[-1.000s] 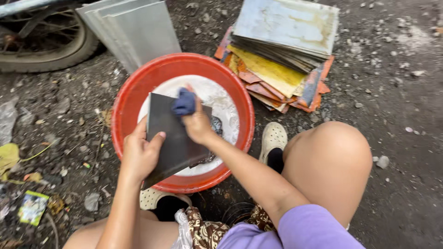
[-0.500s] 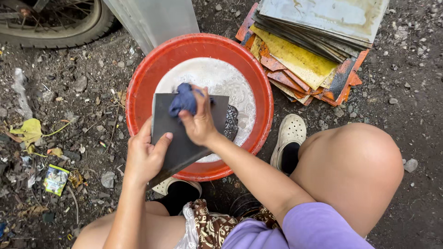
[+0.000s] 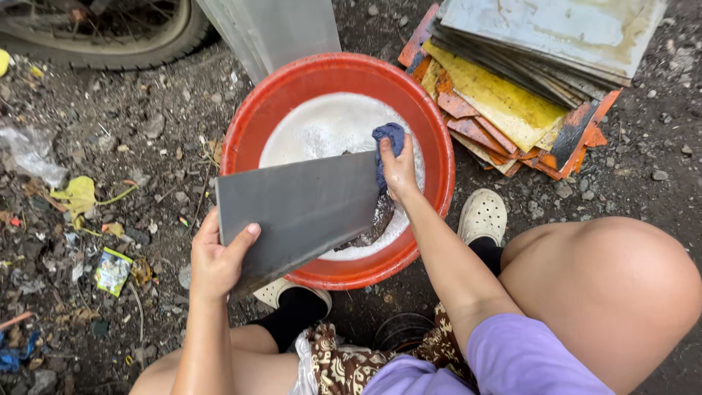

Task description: The person sits on the ground and scrubs rectangular metal sheets with a blue cloth using soapy water from a red basin. They repeatedly dip the cloth into the basin, scrub each sheet, and place the cleaned sheets into a stack nearby.

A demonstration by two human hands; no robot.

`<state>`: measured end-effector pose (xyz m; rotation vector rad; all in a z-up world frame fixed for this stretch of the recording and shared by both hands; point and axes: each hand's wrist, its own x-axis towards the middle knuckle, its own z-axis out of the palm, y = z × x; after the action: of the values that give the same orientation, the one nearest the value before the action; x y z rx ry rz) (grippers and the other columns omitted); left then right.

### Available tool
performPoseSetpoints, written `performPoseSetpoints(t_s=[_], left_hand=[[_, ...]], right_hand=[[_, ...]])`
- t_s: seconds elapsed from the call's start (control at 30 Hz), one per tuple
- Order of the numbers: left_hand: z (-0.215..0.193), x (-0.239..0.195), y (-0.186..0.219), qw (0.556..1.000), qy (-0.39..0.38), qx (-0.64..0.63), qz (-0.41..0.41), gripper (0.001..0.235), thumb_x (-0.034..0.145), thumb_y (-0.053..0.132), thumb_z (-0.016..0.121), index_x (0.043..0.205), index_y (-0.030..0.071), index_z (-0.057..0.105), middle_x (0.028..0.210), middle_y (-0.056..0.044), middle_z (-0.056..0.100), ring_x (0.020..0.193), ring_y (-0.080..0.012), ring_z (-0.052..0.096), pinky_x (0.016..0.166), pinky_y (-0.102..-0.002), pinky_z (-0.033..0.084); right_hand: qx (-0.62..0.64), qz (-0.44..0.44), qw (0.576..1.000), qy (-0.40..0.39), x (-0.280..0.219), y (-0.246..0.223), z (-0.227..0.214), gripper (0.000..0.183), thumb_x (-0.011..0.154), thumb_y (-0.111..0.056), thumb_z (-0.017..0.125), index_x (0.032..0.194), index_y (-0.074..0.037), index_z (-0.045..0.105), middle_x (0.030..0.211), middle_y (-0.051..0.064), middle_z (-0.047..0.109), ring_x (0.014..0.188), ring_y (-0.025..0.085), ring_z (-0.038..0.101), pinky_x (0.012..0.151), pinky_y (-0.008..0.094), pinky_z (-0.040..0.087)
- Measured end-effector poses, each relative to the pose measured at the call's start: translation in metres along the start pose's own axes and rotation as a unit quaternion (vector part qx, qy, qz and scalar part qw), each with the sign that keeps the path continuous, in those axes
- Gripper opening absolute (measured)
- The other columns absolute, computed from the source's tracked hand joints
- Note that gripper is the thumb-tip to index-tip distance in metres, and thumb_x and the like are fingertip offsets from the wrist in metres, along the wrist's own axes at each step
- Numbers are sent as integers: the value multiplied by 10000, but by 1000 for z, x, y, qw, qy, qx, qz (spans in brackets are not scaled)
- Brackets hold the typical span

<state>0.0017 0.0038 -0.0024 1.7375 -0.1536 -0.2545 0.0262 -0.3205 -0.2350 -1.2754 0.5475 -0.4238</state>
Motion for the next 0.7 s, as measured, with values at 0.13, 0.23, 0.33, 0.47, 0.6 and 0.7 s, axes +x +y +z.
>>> performPoseSetpoints(t_s=[0.13, 0.23, 0.33, 0.47, 0.6, 0.7], left_hand=[[-17, 2, -19, 998, 54, 13, 13, 399, 852, 10, 760, 1225, 0, 617, 1123, -53, 707, 1009, -131, 663, 928, -288, 534], [-28, 1, -53, 994, 89, -65, -20, 407, 807, -21, 778, 1187, 2, 636, 1117, -66, 718, 1001, -146, 680, 910, -289, 551], [-37, 7, -91, 984, 87, -129, -91, 372, 836, -37, 767, 1192, -9, 662, 1104, -87, 710, 990, -162, 670, 878, -290, 531], [-31, 21, -111, 990, 74, -73, -91, 356, 882, -27, 740, 1225, -31, 648, 1150, -133, 719, 1042, -178, 669, 907, -292, 520], [-6, 44, -86, 998, 12, 60, 18, 382, 919, -7, 736, 1281, -52, 624, 1221, -155, 694, 1121, -199, 660, 995, -297, 519], [33, 60, -55, 989, -72, 82, 101, 484, 901, -11, 729, 1357, -64, 575, 1343, -156, 655, 1259, -213, 612, 1074, -332, 462]], right_hand=[[22, -95, 995, 23, 17, -77, 1, 627, 927, -489, 747, 1303, -48, 507, 1130, 52, 651, 1038, 149, 607, 950, 314, 503], [-52, -239, 969, -33, 13, -153, 4, 645, 947, -535, 749, 1319, -61, 519, 1161, 52, 670, 1074, 154, 633, 1004, 310, 508], [-203, -361, 910, -25, -4, -226, 17, 640, 930, -586, 760, 1266, -77, 570, 1120, 85, 706, 1048, 203, 702, 960, 344, 553], [-375, -480, 790, -74, -18, -271, 40, 662, 828, -530, 836, 1267, -91, 604, 1137, 178, 651, 1040, 359, 666, 888, 470, 545], [-356, -555, 729, -187, -33, -263, 61, 468, 868, -285, 824, 1287, -246, 617, 1097, 131, 641, 974, 318, 692, 810, 388, 577], [-318, -572, 717, -239, -50, -250, 80, 373, 956, -203, 675, 1302, -327, 607, 1108, 37, 658, 974, 230, 702, 794, 323, 582]])
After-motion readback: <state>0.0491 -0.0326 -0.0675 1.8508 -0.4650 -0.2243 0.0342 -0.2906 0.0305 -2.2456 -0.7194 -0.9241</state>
